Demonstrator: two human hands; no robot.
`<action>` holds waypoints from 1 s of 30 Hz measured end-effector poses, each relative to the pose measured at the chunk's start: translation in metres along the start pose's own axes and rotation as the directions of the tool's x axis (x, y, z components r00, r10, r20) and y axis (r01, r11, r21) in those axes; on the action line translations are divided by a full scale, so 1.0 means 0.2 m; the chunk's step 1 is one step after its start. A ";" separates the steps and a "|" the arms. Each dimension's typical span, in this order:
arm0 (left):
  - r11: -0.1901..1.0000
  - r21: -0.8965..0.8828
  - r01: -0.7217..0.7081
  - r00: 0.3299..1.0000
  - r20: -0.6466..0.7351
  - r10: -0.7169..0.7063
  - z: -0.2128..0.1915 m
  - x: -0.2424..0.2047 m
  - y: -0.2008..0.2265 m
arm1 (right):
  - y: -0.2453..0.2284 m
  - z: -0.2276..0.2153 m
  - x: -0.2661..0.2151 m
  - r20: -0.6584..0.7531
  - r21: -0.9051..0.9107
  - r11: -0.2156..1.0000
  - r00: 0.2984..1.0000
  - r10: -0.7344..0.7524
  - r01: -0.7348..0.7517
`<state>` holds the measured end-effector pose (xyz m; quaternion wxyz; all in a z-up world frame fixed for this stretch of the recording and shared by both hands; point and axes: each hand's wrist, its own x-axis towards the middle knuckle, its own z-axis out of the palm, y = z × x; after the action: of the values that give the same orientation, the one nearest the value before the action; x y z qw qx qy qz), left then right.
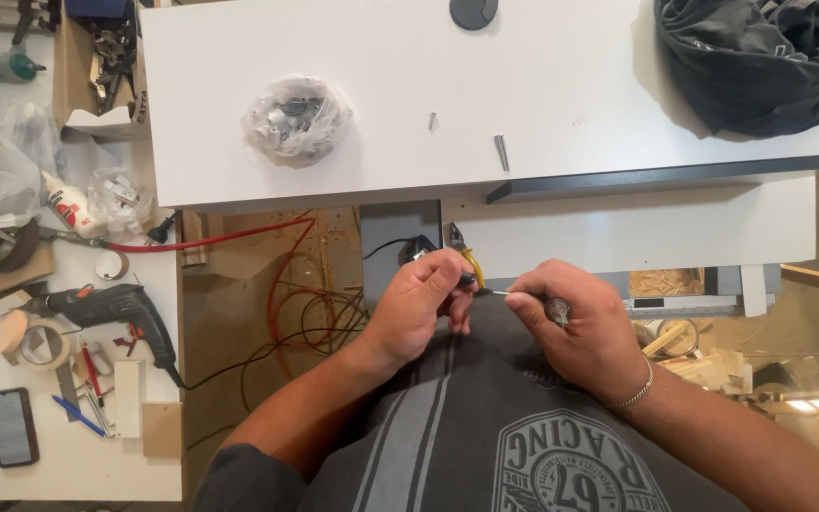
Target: Assembling cabinet components, including installing hinges and preparing wiring using various hand tools.
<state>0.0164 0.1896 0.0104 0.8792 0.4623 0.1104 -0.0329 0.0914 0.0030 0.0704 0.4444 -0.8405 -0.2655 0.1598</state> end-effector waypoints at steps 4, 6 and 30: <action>0.993 -0.117 -0.011 0.998 0.062 0.019 -0.01 0.00 -0.07 | 0.01 -0.01 0.00 0.005 0.030 1.000 1.000 0.002 -0.002; 0.985 -0.171 -0.023 0.992 0.117 0.043 -0.01 0.00 -0.09 | 0.01 -0.01 -0.01 -0.014 0.045 0.999 0.999 -0.031 0.031; 0.968 -0.230 0.098 0.995 0.051 -0.089 -0.04 -0.06 -0.25 | 0.10 0.01 0.11 0.161 0.313 0.944 0.985 0.055 -0.104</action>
<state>-0.0039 0.1682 -0.0314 0.9267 0.3499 0.1174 -0.0706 0.1133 0.0077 0.0516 0.5468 -0.7529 -0.2345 0.2815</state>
